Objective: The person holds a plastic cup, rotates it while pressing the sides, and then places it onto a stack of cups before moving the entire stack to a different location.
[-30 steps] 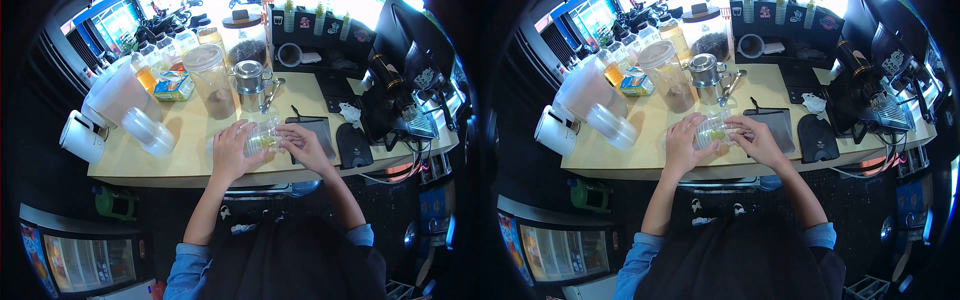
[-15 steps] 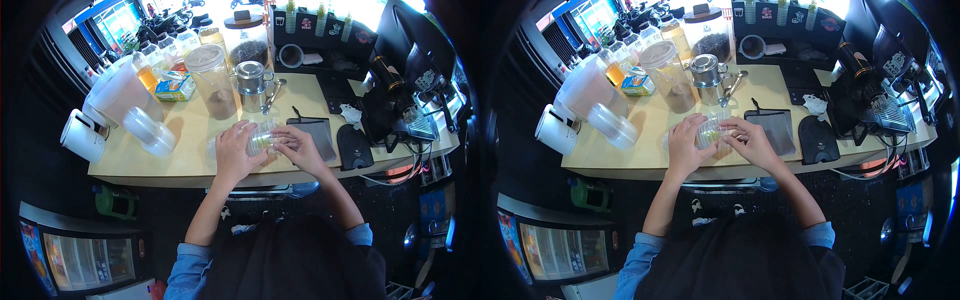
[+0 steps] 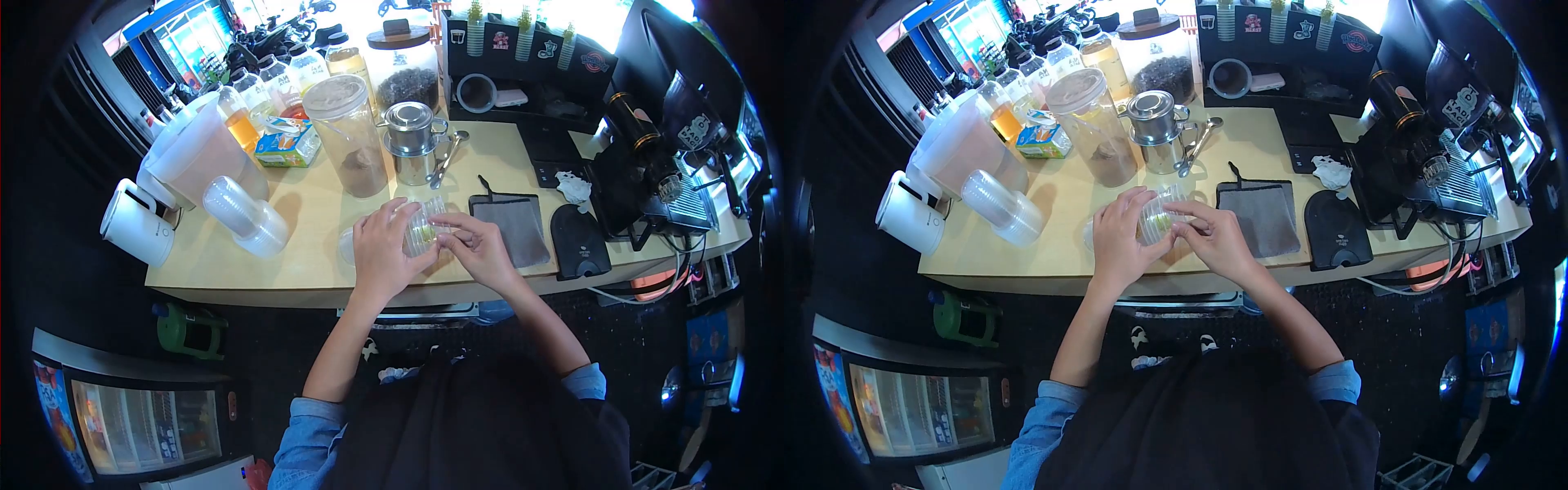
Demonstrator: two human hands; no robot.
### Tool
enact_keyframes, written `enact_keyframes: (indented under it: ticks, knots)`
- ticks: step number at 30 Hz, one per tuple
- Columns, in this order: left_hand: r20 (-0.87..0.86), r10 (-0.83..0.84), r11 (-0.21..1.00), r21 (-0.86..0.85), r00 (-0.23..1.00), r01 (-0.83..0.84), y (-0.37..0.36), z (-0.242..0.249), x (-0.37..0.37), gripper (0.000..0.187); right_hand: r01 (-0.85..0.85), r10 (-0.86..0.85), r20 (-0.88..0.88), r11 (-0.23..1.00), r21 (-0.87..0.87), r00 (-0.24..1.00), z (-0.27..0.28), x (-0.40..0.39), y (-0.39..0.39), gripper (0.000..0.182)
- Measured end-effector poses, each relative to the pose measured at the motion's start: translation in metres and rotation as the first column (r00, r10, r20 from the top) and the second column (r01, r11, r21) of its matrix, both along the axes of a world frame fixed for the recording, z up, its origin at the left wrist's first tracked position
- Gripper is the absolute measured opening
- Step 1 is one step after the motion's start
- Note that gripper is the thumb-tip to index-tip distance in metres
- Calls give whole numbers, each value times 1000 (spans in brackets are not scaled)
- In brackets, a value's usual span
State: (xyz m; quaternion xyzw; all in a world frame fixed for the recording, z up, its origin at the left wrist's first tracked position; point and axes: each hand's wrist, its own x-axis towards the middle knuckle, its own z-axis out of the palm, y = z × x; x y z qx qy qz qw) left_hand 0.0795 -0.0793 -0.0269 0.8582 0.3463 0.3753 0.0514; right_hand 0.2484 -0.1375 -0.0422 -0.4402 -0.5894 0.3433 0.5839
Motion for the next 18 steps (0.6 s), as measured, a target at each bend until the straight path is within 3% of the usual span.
enact_keyframes:
  ticks: [2,4,8,10,18]
  knots:
    - [-8,-16,1000,-20,1000,16,1,3,-2,58,-3,3,51,1000,-10,999,-3,6,1,31]
    - [-14,-29,999,-42,999,29,1,5,-3,59,14,-16,-34,999,-52,999,0,9,2,28]
    - [-43,-22,1000,-5,999,22,0,4,-3,62,27,-31,-38,994,-106,999,15,0,-4,26]
    - [-64,-12,1000,3,998,13,0,4,-3,63,96,-92,70,993,-69,993,16,-5,-3,25]
    - [-47,-7,1000,-19,999,6,7,4,-11,54,148,-151,-18,984,-97,988,18,19,-2,23]
